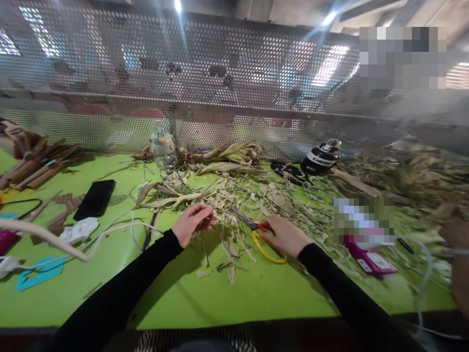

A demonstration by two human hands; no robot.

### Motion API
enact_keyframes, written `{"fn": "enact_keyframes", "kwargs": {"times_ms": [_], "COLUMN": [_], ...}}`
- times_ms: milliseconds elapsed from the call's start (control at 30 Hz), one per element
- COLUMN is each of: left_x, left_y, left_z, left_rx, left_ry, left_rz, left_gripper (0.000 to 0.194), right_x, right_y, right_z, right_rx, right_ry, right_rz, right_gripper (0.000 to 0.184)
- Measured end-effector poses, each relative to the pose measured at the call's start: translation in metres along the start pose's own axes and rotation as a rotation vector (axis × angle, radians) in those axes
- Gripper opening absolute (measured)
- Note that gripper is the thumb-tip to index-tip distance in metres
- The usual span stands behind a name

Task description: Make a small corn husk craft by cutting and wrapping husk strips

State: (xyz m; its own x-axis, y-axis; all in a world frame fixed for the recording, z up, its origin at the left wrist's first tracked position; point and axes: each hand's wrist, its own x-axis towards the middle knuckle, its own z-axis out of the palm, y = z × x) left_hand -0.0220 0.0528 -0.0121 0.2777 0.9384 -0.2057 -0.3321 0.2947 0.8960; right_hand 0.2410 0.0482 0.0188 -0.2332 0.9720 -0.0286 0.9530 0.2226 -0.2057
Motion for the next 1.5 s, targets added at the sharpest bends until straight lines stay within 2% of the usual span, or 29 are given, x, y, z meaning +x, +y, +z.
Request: {"fn": "enact_keyframes", "kwargs": {"times_ms": [67,167,333,433,533,600,667,767,900,1033,1233,1500], "left_x": [-0.001,-0.003,-0.006,-0.008,-0.007,-0.005,-0.004,-0.004,-0.006,-0.008,-0.007,-0.01], "left_y": [0.002,0.002,0.002,0.003,0.005,0.006,0.007,0.008,0.009,0.009,0.008,0.008], "left_z": [0.001,0.002,0.002,0.001,0.0,-0.001,-0.002,-0.003,-0.003,-0.006,-0.008,-0.005], "left_rx": [-0.075,-0.113,-0.184,-0.203,-0.224,-0.249,-0.267,-0.247,-0.136,-0.033,0.038,0.037], "left_ry": [-0.014,-0.015,-0.018,-0.036,-0.006,0.036,0.06,0.042,-0.061,-0.114,-0.149,-0.184], "left_rz": [-0.028,-0.014,0.021,0.019,0.055,0.091,0.122,0.152,0.208,0.255,0.327,0.337], "left_gripper": [0.024,0.026,0.029,0.026,0.024,0.025,0.026,0.028,0.027,0.024,0.02,0.021], "right_x": [-0.008,-0.014,-0.01,-0.006,-0.007,-0.012,-0.021,-0.039,-0.059,-0.066,-0.068,-0.071], "right_y": [0.015,0.018,0.012,0.019,0.029,0.031,0.025,0.002,-0.031,-0.043,-0.041,-0.043], "right_z": [-0.003,0.0,0.008,0.003,-0.011,-0.022,-0.031,-0.039,-0.041,-0.043,-0.046,-0.043], "right_rx": [-0.02,-0.05,-0.094,-0.082,-0.061,0.052,0.349,0.801,1.051,1.15,1.115,1.118], "right_ry": [-0.047,-0.062,-0.158,-0.163,-0.165,-0.151,-0.148,-0.292,-0.45,-0.514,-0.65,-0.639], "right_rz": [-0.003,-0.036,0.116,0.156,0.184,0.162,0.111,0.097,0.088,0.163,0.168,0.152], "right_gripper": [0.022,0.029,0.016,0.014,0.014,0.019,0.031,0.044,0.046,0.048,0.054,0.056]}}
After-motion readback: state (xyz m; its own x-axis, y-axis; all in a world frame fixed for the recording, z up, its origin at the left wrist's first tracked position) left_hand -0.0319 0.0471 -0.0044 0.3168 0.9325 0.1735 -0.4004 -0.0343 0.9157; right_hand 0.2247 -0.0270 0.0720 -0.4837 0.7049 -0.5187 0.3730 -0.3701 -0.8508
